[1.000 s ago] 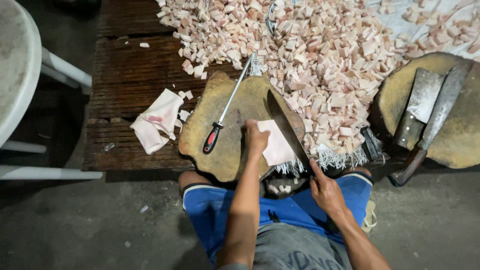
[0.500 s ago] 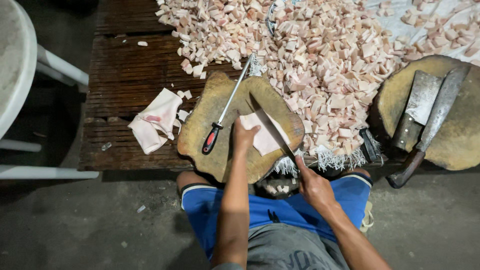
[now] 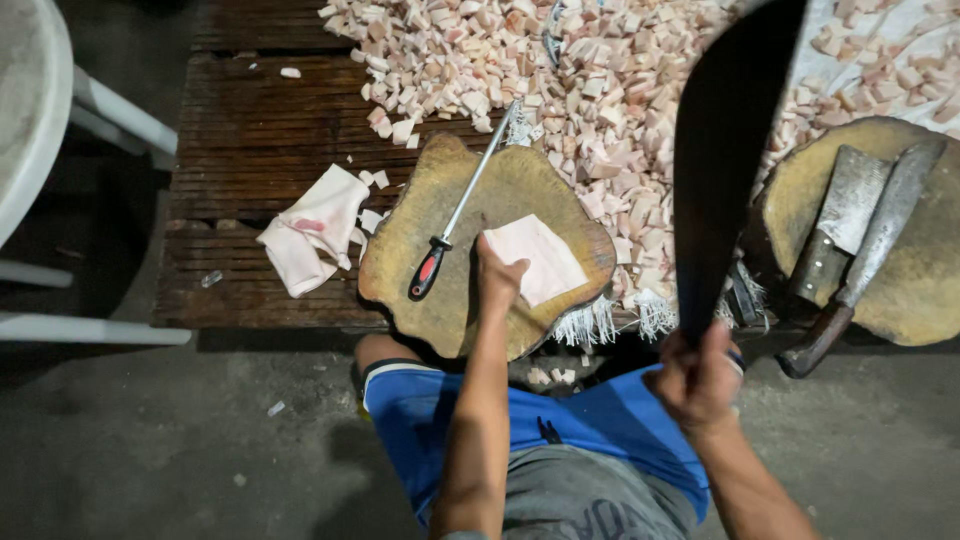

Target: The person is chopping slabs of white and pinkish food items into small pieces on a wooden cutting board using a machete.

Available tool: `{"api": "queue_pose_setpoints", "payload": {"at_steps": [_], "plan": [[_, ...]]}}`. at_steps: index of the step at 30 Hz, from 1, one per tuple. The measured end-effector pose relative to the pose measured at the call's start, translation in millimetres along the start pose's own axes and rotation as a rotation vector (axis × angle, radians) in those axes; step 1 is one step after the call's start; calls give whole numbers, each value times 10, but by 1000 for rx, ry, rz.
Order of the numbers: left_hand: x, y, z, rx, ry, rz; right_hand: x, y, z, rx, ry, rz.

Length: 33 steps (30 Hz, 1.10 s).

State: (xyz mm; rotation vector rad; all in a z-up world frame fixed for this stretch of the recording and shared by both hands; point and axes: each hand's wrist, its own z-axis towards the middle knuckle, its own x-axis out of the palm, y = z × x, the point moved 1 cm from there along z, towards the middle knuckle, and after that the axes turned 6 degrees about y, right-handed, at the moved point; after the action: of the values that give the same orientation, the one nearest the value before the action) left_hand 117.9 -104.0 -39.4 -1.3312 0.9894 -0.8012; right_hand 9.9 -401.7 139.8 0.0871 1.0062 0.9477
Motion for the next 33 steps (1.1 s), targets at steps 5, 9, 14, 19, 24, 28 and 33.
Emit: {"api": "queue_pose_setpoints", "payload": {"at_steps": [5,9,14,19,24,28,33], "plan": [[107,31,-156,-95,-54,113,201,-114,-346,355,789,-53],[201,59,-317,-164,41,38,69,-267,-507,296,702,-89],[110,156,-268,-80,125,-41,72,-363,-626,363,647,42],[-13,65,-343,-181,126,58,187,-181,-618,478,589,143],[-1,-47,-452,-152,116,184,38,66,-303,339,411,59],[-8,-31,-443,-62,101,172,-226,82,-68,83,65,42],[-40,83,-355,10,68,308,237,-62,-51,-5,304,-10]]}}
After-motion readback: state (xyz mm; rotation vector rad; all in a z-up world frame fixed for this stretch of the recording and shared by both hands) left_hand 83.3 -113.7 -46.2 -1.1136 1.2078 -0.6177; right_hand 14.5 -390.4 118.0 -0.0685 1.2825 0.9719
